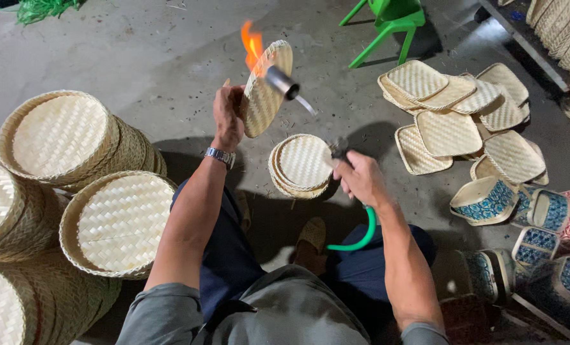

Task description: The person uses a handheld blowtorch to apply heat to the interior and exterior surfaces of woven baskets. They pick up baskets from a stack, rotate them while applying the flame, and place them back down. The process is repeated for multiple baskets.

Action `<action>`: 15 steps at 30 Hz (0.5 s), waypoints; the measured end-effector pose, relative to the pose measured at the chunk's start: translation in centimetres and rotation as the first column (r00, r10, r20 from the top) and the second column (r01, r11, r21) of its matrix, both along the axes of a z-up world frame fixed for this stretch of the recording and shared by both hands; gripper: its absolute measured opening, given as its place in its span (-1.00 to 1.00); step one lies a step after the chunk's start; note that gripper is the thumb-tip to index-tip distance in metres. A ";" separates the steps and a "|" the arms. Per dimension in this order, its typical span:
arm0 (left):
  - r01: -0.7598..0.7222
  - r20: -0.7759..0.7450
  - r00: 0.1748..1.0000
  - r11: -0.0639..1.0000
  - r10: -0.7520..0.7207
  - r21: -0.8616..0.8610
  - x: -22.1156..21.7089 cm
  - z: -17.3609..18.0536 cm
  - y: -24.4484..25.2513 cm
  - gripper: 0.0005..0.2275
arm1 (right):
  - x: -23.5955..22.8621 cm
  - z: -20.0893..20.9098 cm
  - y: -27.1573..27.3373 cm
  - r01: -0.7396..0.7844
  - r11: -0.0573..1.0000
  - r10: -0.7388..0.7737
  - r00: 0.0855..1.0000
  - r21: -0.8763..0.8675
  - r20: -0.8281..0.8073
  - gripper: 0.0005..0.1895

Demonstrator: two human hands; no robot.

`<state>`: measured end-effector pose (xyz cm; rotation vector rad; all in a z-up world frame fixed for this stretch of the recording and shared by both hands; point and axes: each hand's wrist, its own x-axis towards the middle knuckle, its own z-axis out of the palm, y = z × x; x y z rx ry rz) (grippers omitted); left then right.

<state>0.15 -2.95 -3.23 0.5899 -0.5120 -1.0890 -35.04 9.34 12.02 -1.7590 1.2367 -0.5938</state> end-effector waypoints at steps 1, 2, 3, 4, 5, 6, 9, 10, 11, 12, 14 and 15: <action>-0.024 0.007 1.000 1.000 0.024 0.008 0.1 -0.1 -0.1 -0.62 | 0.0 0.1 -0.4 0.058 0.998 -0.058 0.998 0.013 0.004 -0.66; -0.048 0.015 0.999 0.999 0.048 0.016 0.1 -0.3 -0.1 -0.64 | 0.1 0.3 -1.0 0.116 0.993 -0.116 0.993 0.026 0.007 -0.66; -0.075 0.034 0.997 0.997 0.074 0.012 0.2 -0.5 -0.2 -0.66 | 0.1 0.5 -1.4 0.171 0.985 -0.171 0.985 0.038 0.009 -0.65; -0.101 0.052 0.994 0.995 0.100 0.007 0.2 -0.9 -0.1 -0.68 | -0.1 0.5 -1.4 0.166 0.986 -0.168 0.985 0.033 0.040 -0.66; -0.130 0.070 0.989 0.992 0.129 -0.002 0.3 -1.2 -0.4 -0.69 | -0.4 0.6 -1.3 0.160 0.987 -0.161 0.984 0.025 0.070 -0.66; -0.116 0.080 0.990 0.993 0.118 -0.025 0.7 -1.4 -0.8 -0.75 | -0.7 0.7 -1.3 0.153 0.988 -0.154 0.983 0.017 0.101 -0.67; -0.061 0.073 0.995 0.997 0.065 -0.051 0.9 -1.6 -1.2 -0.88 | -1.3 0.4 -1.3 0.029 0.999 -0.030 0.990 0.012 0.135 -0.71; -0.039 0.046 0.998 0.998 0.041 -0.040 0.8 -1.2 -1.0 -0.89 | -1.4 0.2 -1.4 0.059 0.998 -0.060 0.990 0.019 0.125 -0.69; -0.018 0.020 1.000 0.999 0.019 -0.029 0.9 -0.6 -0.6 -0.89 | -1.2 0.0 -1.6 0.086 0.996 -0.088 0.989 0.025 0.115 -0.67; -0.010 0.005 1.000 1.000 0.010 0.022 0.7 0.1 -0.1 -0.89 | -1.2 -0.2 -1.8 0.114 0.993 -0.116 0.988 0.032 0.105 -0.64; 0.001 -0.027 1.000 0.993 0.002 0.120 0.6 1.3 0.8 -0.87 | -1.3 -0.4 -1.6 0.131 0.991 -0.135 0.980 0.036 0.146 -0.70; 0.013 -0.060 0.998 0.996 -0.008 0.086 0.6 1.8 0.9 -0.88 | -1.3 -0.5 -1.5 0.138 0.990 -0.142 0.976 0.037 0.164 -0.72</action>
